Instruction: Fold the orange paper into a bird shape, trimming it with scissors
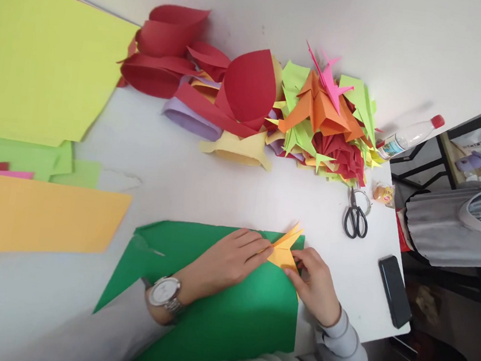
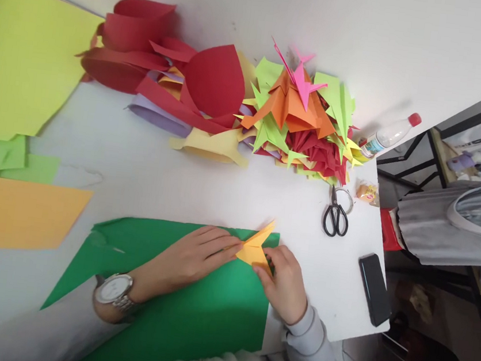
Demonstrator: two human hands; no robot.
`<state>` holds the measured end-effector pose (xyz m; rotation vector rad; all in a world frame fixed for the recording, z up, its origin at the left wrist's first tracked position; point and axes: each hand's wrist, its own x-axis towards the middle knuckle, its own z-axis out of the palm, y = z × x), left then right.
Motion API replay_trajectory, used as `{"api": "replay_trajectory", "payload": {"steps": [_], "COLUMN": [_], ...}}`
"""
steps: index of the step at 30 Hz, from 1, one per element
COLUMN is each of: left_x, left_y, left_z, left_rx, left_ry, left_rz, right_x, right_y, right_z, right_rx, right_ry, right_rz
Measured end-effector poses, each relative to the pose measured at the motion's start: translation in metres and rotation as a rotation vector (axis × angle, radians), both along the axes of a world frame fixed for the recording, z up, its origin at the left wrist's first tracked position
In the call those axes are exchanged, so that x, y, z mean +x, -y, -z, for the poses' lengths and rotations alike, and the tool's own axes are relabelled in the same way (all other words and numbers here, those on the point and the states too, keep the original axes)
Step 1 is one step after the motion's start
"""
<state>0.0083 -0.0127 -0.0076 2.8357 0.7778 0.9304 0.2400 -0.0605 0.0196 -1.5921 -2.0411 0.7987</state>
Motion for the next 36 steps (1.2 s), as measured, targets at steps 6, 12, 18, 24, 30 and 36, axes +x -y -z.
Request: {"api": "replay_trajectory", "payload": {"steps": [6,12,18,24,30,36], "left_x": [0.003,0.007,0.005,0.007,0.004,0.0], "left_y": [0.003,0.009,0.012,0.015,0.016,0.016], "left_z": [0.001,-0.004,-0.002,-0.006,-0.009,-0.014], "left_rx": [-0.059,-0.184,-0.191,-0.256,-0.229,-0.099], "left_ry": [0.149,0.321,0.286,0.317,0.349,0.261], "left_rz": [-0.043,0.011,0.059,-0.007,0.066,0.145], "right_x": [-0.009,-0.013,-0.011,-0.013,-0.013,-0.016], "right_y": [0.007,0.012,0.012,0.01,0.008,0.006], "right_z": [0.005,0.003,0.007,0.004,-0.002,0.004], "right_rx": [0.157,0.149,0.151,0.186,0.16,0.113], "right_ry": [-0.077,-0.123,-0.09,-0.069,-0.073,-0.08], "right_rz": [-0.012,-0.037,-0.111,-0.165,-0.193,-0.054]}}
